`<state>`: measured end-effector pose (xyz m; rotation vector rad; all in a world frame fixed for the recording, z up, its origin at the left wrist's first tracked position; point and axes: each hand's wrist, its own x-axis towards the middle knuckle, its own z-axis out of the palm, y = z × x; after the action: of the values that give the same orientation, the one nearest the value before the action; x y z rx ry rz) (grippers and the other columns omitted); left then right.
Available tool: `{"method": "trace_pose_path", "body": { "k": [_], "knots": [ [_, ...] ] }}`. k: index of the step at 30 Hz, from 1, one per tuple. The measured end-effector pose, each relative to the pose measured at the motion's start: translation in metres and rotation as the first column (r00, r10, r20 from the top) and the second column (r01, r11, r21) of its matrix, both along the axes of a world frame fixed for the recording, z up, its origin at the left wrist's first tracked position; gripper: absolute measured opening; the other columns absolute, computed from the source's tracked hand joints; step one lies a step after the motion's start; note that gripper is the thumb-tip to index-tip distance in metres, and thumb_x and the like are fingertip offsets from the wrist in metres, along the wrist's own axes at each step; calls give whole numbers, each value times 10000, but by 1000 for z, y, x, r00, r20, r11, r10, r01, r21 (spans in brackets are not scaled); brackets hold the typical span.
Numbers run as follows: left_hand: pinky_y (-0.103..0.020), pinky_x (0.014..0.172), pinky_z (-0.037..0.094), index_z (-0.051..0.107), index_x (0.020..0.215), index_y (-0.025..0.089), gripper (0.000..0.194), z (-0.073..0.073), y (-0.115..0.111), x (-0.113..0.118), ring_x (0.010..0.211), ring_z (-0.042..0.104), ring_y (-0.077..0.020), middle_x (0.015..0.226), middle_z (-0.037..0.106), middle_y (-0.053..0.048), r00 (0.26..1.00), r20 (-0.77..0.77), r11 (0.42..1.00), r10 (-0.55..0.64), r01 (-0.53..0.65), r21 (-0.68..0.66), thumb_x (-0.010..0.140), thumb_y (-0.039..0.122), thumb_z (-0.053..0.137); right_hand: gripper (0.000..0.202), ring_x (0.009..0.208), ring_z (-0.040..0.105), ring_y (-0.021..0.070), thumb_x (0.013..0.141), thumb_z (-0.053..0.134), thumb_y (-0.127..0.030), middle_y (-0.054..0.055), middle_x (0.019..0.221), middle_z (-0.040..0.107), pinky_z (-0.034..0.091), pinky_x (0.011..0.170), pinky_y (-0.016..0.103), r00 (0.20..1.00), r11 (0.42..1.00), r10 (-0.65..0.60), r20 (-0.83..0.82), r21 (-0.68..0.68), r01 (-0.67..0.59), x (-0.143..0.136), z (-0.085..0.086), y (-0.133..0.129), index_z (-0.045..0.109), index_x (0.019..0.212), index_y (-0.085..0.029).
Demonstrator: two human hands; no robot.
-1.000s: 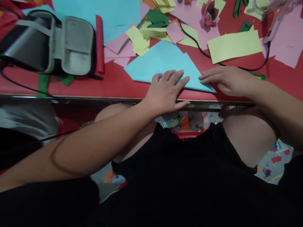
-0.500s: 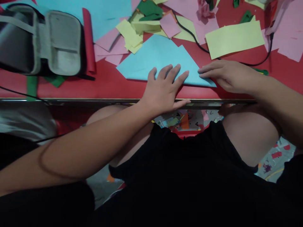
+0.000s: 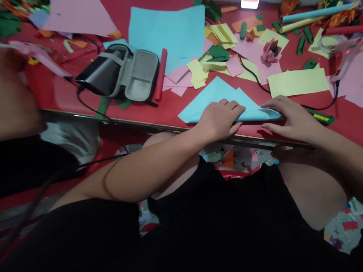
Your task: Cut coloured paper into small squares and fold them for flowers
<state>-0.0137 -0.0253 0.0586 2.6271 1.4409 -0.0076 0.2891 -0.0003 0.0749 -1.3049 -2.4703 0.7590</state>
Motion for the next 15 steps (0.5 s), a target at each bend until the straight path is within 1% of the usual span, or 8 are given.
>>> {"method": "trace_pose_path", "body": {
  "k": [2, 4, 7, 9, 10, 12, 14, 15],
  "knots": [
    [-450, 1038, 589, 729, 1693, 237, 488, -5, 1, -1, 1370, 746, -367, 1637, 805, -154, 997, 14, 997, -75, 74, 20, 1221, 351, 669, 567, 1293, 837, 467, 1037, 786, -666, 154, 1462, 869, 697, 1142, 722, 996, 995, -79, -29, -62, 77, -1, 4, 0, 852, 1491, -333],
    [-451, 1047, 588, 730, 1691, 249, 488, -10, 4, -4, 1382, 757, -360, 1618, 818, -150, 983, 38, 983, -179, 178, 42, 1212, 319, 677, 527, 1197, 860, 449, 1047, 771, -692, 157, 1371, 901, 716, 1082, 699, 986, 979, -167, -27, -118, 163, -3, 7, 7, 882, 1407, -323],
    [-499, 1211, 562, 684, 1749, 297, 551, -15, 9, -14, 1527, 722, -365, 1693, 791, -132, 934, 98, 938, -344, 337, 80, 1199, 287, 693, 489, 1150, 863, 443, 1025, 809, -724, 161, 1275, 921, 716, 1079, 687, 973, 965, -232, 0, -124, 230, -16, 7, 32, 913, 1273, -316],
    [-571, 1354, 499, 621, 1810, 335, 660, -15, 10, -24, 1683, 624, -404, 1831, 696, -133, 909, 162, 922, -385, 370, 117, 1167, 348, 769, 512, 1161, 858, 442, 983, 868, -737, 161, 1273, 924, 714, 1089, 680, 974, 969, -228, 7, -97, 228, -31, 2, 56, 913, 1260, -308],
    [-609, 1401, 468, 574, 1849, 350, 755, -14, 9, -29, 1748, 561, -432, 1904, 622, -142, 909, 199, 929, -366, 345, 131, 1138, 401, 822, 544, 1170, 856, 439, 965, 897, -738, 163, 1288, 923, 713, 1094, 673, 976, 972, -217, 9, -86, 217, -41, -2, 69, 908, 1290, -302],
    [-659, 1424, 463, 433, 1943, 362, 996, -11, 3, -39, 1815, 475, -485, 2010, 468, -177, 927, 277, 966, -253, 224, 133, 1075, 502, 901, 626, 1172, 857, 431, 944, 938, -735, 167, 1313, 918, 714, 1089, 661, 982, 981, -187, 7, -59, 187, -61, -11, 94, 887, 1381, -290],
    [-656, 1355, 541, 264, 2012, 354, 1163, -7, -7, -49, 1773, 527, -500, 2023, 422, -213, 935, 342, 993, -96, 69, 91, 1057, 535, 903, 684, 1154, 858, 424, 959, 937, -737, 167, 1300, 912, 722, 1059, 656, 989, 987, -149, 0, -56, 149, -80, -21, 114, 858, 1458, -275],
    [-640, 1308, 579, 198, 2030, 344, 1192, -5, -13, -53, 1710, 598, -488, 1991, 472, -225, 932, 362, 998, -28, 8, 56, 1068, 516, 881, 696, 1142, 856, 421, 966, 934, -740, 164, 1288, 909, 726, 1043, 654, 991, 990, -133, -1, -54, 132, -88, -26, 123, 848, 1475, -273]
  ]
}}
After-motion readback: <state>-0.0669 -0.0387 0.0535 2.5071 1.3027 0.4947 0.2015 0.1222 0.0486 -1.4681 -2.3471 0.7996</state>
